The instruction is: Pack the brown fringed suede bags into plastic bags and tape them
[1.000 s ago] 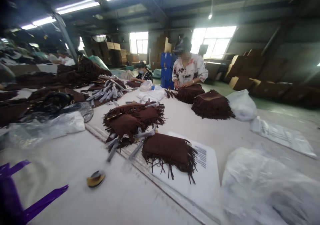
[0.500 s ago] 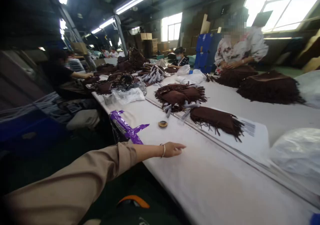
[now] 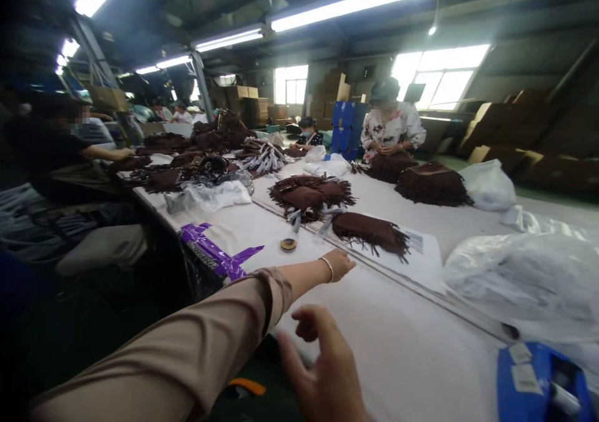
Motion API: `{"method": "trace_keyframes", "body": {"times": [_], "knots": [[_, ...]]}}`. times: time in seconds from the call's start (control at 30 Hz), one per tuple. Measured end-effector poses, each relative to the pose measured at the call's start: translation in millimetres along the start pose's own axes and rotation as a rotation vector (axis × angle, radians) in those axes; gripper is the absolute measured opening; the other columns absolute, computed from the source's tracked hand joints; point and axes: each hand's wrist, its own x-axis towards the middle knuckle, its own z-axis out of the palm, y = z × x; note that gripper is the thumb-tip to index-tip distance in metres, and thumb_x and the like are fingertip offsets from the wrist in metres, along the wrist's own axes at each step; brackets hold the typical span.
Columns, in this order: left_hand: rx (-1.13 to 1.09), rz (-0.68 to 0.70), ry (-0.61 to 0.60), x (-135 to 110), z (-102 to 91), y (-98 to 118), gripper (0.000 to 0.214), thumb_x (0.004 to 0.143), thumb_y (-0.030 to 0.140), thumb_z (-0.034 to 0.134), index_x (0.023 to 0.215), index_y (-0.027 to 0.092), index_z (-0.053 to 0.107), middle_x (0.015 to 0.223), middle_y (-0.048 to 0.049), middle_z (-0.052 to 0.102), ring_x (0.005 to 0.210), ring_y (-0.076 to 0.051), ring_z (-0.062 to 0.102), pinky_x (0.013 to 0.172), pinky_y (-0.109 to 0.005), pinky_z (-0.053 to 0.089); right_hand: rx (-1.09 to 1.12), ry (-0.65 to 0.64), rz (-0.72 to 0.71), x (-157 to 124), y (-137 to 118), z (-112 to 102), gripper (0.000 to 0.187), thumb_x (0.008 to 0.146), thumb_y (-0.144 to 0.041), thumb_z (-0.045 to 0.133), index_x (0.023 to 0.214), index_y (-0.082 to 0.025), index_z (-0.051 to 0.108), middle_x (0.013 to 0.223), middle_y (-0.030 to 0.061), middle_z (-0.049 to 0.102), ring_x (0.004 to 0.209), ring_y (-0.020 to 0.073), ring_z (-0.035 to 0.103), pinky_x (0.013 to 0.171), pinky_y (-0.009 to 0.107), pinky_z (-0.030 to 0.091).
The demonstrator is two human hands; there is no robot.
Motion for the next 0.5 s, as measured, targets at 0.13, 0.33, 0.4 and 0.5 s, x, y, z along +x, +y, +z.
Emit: {"method": "trace_keyframes", "body": {"times": [0.13,0.33,0.4,0.5], "knots": [[0.076,0.086,0.008,-5,-7.6,-19,0.017,0.083,0.009,0.048,0.086,0.009,0.065,0.090,-0.0175,0.067,0.098,-0.027,0.054,0.083,-0.042,0.041,-0.149,-0.050,-0.094,41,-32,25,0.013,0.080,-0.033,0.055,0.078,-0.022,0.050,0.071,-0.0008,0.053,0.064,0.0138,0.050,0.058,0.025,0.039],[0.106,0.123,-0.060,-12,-5.9,-51,0.016,0.078,0.009,0.056,0.064,0.010,0.065,0.082,-0.0154,0.068,0.093,-0.025,0.057,0.081,-0.039,0.042,-0.119,-0.117,-0.311,75,-72,35,0.010,0.069,-0.016,0.049,0.069,-0.021,0.041,0.073,-0.0003,0.051,0.070,0.0144,0.046,0.061,0.026,0.032],[0.100,0.105,-0.072,-12,-6.5,-58,0.014,0.077,0.009,0.059,0.065,0.011,0.064,0.081,-0.0123,0.068,0.094,-0.024,0.057,0.083,-0.038,0.043,-0.072,-0.176,-0.415,79,-80,40,0.013,0.063,-0.016,0.050,0.067,-0.021,0.038,0.071,-0.0011,0.051,0.069,0.0142,0.045,0.060,0.027,0.030],[0.067,-0.005,-0.056,-13,-13.0,-79,0.009,0.083,0.016,0.058,0.078,0.011,0.064,0.087,-0.0068,0.066,0.097,-0.020,0.058,0.085,-0.038,0.045,0.017,-0.253,-0.514,78,-72,51,0.015,0.057,-0.018,0.049,0.067,-0.022,0.038,0.067,-0.0027,0.050,0.062,0.0126,0.045,0.054,0.026,0.027]]}}
